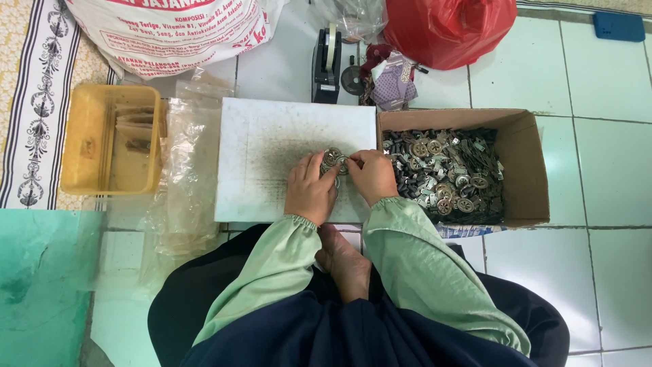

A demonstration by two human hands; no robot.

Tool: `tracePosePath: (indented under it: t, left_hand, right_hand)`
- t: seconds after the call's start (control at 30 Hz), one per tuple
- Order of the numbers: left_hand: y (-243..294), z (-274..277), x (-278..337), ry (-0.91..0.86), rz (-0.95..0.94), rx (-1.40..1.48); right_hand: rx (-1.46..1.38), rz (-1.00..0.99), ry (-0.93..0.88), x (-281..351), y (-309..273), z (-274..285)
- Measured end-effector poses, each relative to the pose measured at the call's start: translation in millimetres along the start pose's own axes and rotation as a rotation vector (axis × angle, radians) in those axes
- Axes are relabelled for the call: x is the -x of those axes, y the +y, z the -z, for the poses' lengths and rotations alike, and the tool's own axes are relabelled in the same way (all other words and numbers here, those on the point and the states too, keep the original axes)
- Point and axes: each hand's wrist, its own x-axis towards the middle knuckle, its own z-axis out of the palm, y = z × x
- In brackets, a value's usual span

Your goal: Sorting small metal hardware parts from a bulk container into individual plastic bags and sealing them.

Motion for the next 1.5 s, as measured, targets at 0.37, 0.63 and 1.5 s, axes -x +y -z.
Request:
tracePosePath:
  t: [0.37, 0.63, 1.5]
  left_hand:
    - [27, -1, 6, 0.176, -0.137, -0.006]
    - [133, -45, -4, 0.075, -0.347, 0.193]
    - [189, -135, -48, -0.595, -0.218, 0.103]
  right_hand:
    - [-0.331, -0.093, 0.028, 46, 43, 53]
    - [-0.204, -0.132, 0.159, 92, 150, 117]
    - [0.145, -0.322, -0.196, 57, 214, 109]
